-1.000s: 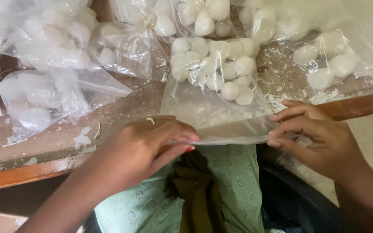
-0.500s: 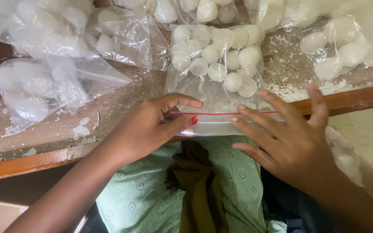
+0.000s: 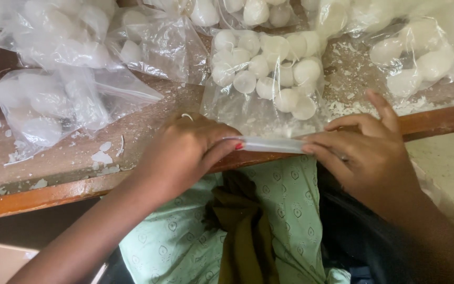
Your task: The person seals small plastic bags containing white dome-shaped objects by hand and places the sealed bags into a cardboard box on the floor.
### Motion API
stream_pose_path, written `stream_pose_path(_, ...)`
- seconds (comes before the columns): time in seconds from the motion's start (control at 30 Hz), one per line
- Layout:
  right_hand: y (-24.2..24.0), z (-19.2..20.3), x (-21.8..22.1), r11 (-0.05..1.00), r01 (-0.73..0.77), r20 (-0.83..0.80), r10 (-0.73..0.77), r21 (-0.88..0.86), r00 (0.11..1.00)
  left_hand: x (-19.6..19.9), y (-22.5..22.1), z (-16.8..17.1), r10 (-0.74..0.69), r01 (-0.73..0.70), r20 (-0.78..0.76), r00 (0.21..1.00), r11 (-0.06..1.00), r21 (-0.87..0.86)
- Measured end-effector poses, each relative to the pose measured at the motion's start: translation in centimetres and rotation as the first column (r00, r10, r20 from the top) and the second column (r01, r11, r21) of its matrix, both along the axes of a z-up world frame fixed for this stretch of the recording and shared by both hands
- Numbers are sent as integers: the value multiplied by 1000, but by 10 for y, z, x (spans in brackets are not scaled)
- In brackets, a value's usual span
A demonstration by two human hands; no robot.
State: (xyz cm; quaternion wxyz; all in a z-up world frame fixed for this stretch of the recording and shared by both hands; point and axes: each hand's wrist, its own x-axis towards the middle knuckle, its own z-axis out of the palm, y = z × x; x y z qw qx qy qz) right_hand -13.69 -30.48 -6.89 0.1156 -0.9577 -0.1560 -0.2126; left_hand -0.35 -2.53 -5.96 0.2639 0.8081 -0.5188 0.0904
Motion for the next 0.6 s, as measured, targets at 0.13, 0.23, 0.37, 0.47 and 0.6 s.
stream_pose_path(0.13, -16, -9, 4, 988, 140, -70, -135, 68, 988, 3, -8, 18, 262, -156, -501, 825, 957, 243)
stream_pose_path(0.23, -16, -8, 6, 985, 164, -72, -160, 51, 984, 9, -10, 6, 292, -147, -575, 764, 947, 285)
stream_pose_path(0.37, -1, 5, 15, 990, 113, 47, -109, -86, 993, 18, -11, 2, 107, -101, -605, 789, 994, 43)
stream_pose_path(0.47, 14, 6, 22, 970, 15, 157, 23, -241, 987, 18, -18, 15, 233, -125, -667, 708, 970, 207)
stream_pose_path(0.6, 13, -9, 24, 958, -32, 132, 73, -284, 989, 15, -15, 12, 255, -133, -612, 748, 962, 239)
